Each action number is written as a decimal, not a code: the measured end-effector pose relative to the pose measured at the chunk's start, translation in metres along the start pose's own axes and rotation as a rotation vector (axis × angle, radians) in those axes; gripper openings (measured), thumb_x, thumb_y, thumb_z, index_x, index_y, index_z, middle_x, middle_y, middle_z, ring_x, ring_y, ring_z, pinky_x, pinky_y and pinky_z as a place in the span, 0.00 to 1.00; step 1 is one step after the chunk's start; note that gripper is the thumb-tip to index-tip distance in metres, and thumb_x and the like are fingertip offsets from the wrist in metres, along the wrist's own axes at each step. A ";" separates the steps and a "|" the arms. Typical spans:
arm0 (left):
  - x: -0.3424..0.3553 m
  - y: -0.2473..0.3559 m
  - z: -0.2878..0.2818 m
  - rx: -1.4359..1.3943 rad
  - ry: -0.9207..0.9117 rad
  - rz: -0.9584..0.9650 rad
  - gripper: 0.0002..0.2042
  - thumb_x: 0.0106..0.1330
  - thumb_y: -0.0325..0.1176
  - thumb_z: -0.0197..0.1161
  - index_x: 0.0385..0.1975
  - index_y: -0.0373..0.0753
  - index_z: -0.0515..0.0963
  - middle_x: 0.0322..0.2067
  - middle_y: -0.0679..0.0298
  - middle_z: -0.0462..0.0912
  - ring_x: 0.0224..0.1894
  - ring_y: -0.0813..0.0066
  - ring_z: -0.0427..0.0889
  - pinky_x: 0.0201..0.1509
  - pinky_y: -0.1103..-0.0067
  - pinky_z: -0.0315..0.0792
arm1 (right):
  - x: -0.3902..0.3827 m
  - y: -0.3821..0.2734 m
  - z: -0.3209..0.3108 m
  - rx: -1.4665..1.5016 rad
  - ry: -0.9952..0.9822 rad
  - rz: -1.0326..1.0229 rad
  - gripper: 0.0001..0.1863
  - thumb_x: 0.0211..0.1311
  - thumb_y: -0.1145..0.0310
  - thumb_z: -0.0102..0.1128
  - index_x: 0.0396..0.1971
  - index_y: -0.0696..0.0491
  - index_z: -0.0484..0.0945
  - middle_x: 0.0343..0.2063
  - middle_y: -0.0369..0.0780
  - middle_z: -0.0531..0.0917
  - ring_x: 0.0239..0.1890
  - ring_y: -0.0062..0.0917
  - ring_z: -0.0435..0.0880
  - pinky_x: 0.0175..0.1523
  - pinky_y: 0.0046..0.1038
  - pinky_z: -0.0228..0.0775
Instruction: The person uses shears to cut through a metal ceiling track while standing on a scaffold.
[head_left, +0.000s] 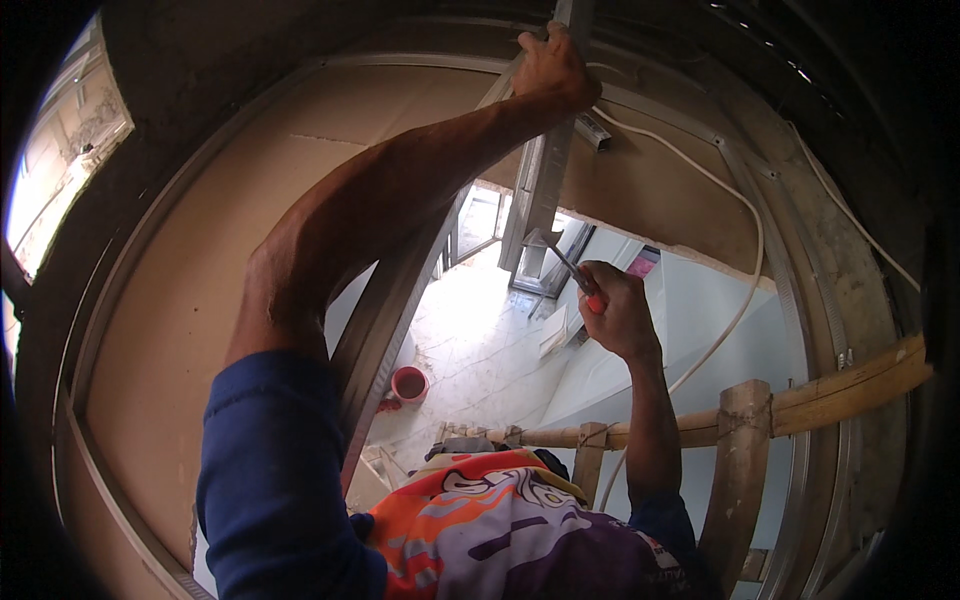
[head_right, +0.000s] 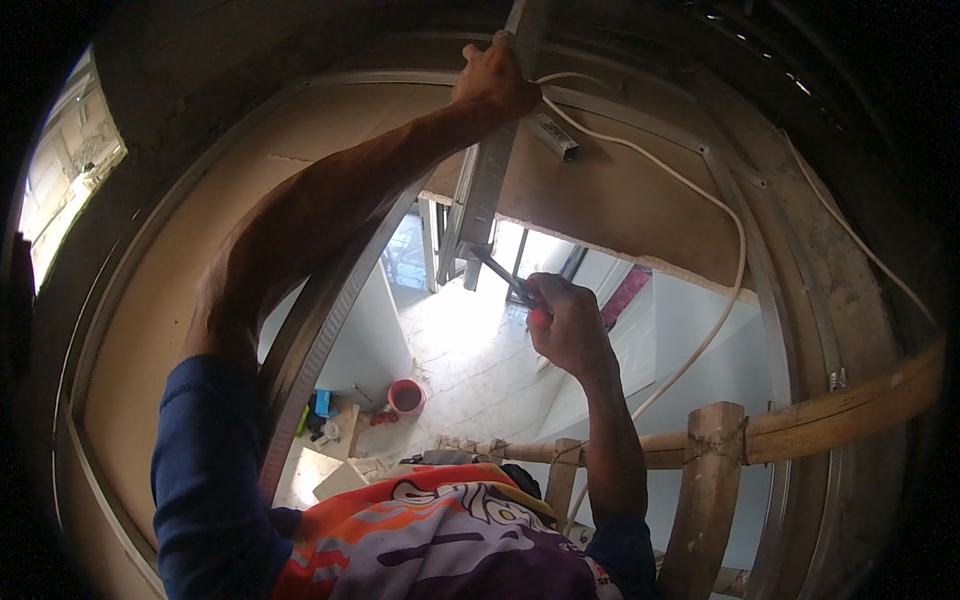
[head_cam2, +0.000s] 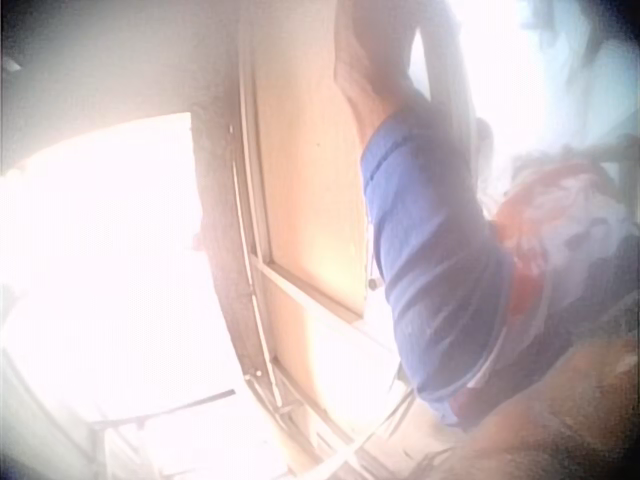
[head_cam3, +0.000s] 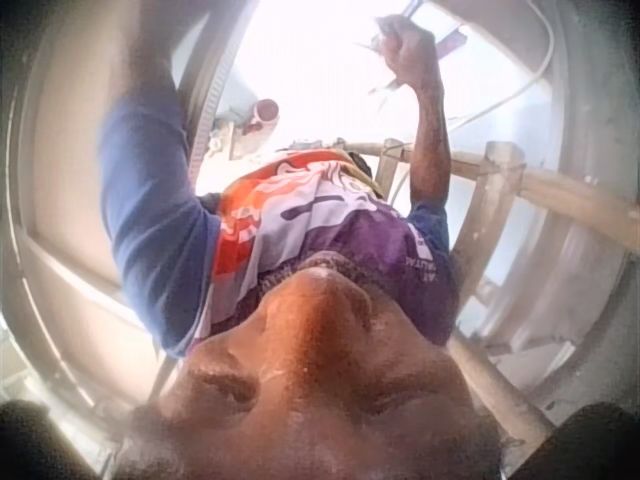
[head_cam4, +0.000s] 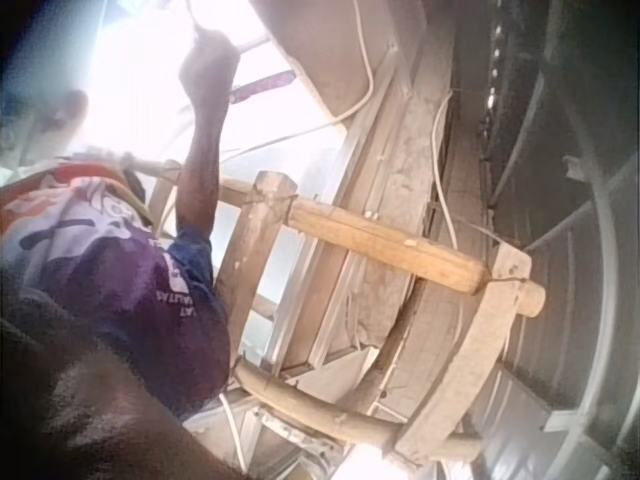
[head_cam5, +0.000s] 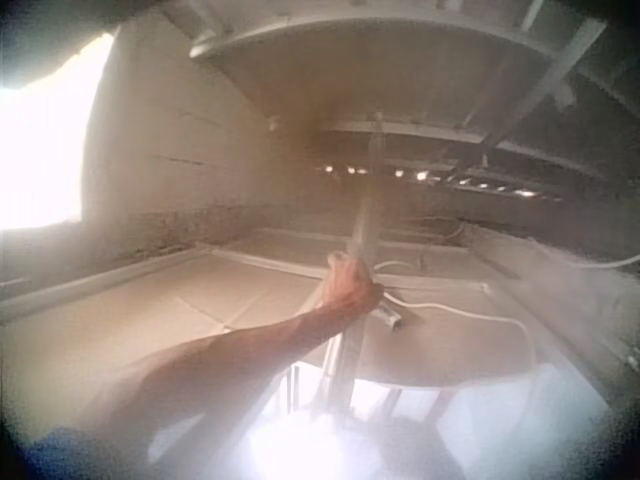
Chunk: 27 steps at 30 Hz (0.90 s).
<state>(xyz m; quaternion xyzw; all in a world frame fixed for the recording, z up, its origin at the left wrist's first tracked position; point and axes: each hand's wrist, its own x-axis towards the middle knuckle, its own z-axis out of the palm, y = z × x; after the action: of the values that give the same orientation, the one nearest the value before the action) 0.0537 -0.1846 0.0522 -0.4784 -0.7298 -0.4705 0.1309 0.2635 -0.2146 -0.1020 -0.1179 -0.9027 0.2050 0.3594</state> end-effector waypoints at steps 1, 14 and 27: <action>0.001 0.004 -0.001 0.012 0.019 -0.007 0.30 0.46 0.38 0.65 0.49 0.31 0.64 0.44 0.42 0.71 0.49 0.43 0.71 0.52 0.63 0.70 | 0.001 0.004 -0.001 0.006 0.000 0.011 0.10 0.47 0.80 0.56 0.33 0.59 0.73 0.21 0.44 0.76 0.23 0.33 0.77 0.30 0.28 0.69; 0.046 -0.033 -0.033 -0.899 0.130 -0.063 0.13 0.47 0.36 0.58 0.25 0.31 0.73 0.20 0.58 0.73 0.21 0.67 0.72 0.27 0.72 0.68 | -0.025 0.002 0.004 0.034 0.303 0.118 0.25 0.42 0.81 0.57 0.45 0.58 0.65 0.40 0.48 0.71 0.45 0.41 0.74 0.50 0.37 0.68; 0.032 -0.034 -0.053 -1.347 0.126 -0.146 0.11 0.48 0.32 0.52 0.29 0.32 0.70 0.23 0.54 0.74 0.25 0.60 0.75 0.32 0.68 0.73 | -0.049 -0.029 0.029 0.578 0.285 0.327 0.33 0.41 0.75 0.59 0.52 0.57 0.59 0.46 0.46 0.69 0.53 0.35 0.67 0.58 0.32 0.58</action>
<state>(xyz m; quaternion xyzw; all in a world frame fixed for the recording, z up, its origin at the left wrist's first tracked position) -0.0038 -0.2123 0.0814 -0.3768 -0.2989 -0.8569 -0.1854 0.2760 -0.2660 -0.1372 -0.1816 -0.7175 0.4881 0.4625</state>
